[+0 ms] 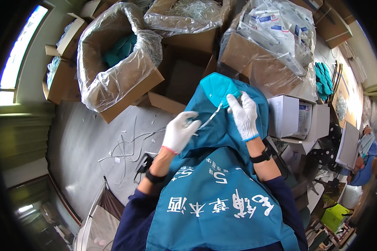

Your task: The person repeatedly picks up teal face masks, folds them, and places them into small white cardboard boxes. The person also handles white elastic strings and places them into the boxes. The workspace is cluttered with cardboard boxes and plastic packaging.

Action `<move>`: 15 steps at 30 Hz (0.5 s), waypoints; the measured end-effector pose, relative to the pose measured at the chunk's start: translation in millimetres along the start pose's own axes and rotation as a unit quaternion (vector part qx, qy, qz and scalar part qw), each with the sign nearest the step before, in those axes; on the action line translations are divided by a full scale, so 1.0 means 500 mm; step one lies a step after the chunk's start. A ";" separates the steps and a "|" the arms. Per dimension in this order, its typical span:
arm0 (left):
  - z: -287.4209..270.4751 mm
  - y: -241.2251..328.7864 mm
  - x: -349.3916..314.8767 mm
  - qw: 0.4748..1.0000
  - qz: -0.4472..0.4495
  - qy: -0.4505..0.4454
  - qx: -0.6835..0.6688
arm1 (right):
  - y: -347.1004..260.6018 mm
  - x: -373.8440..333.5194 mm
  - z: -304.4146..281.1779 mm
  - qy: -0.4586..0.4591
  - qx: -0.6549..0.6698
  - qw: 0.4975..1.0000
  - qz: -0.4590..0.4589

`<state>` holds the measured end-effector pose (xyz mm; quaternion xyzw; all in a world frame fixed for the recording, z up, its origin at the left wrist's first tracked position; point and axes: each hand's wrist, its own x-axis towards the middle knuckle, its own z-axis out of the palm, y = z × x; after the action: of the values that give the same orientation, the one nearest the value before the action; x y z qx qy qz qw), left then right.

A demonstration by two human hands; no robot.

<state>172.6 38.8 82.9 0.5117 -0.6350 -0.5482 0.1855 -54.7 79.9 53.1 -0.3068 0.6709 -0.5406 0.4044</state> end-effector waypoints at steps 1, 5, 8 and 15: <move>0.031 0.002 0.018 0.999 0.021 0.002 -0.031 | -0.017 -0.011 0.009 -0.012 -0.053 0.998 -0.029; 0.113 -0.033 0.093 0.991 0.104 -0.046 0.073 | -0.041 -0.059 0.046 0.011 -0.232 0.938 -0.259; 0.125 -0.062 0.106 0.985 0.146 -0.056 -0.075 | -0.048 -0.055 0.036 -0.053 -0.241 0.915 -0.318; 0.072 -0.009 0.088 0.966 -0.019 -0.115 -0.230 | -0.020 -0.027 -0.001 -0.100 0.042 0.990 0.092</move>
<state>128.0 19.8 52.8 0.4006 -0.4989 -0.7382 0.2138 -49.0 89.3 65.4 -0.2791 0.6293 -0.4954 0.5297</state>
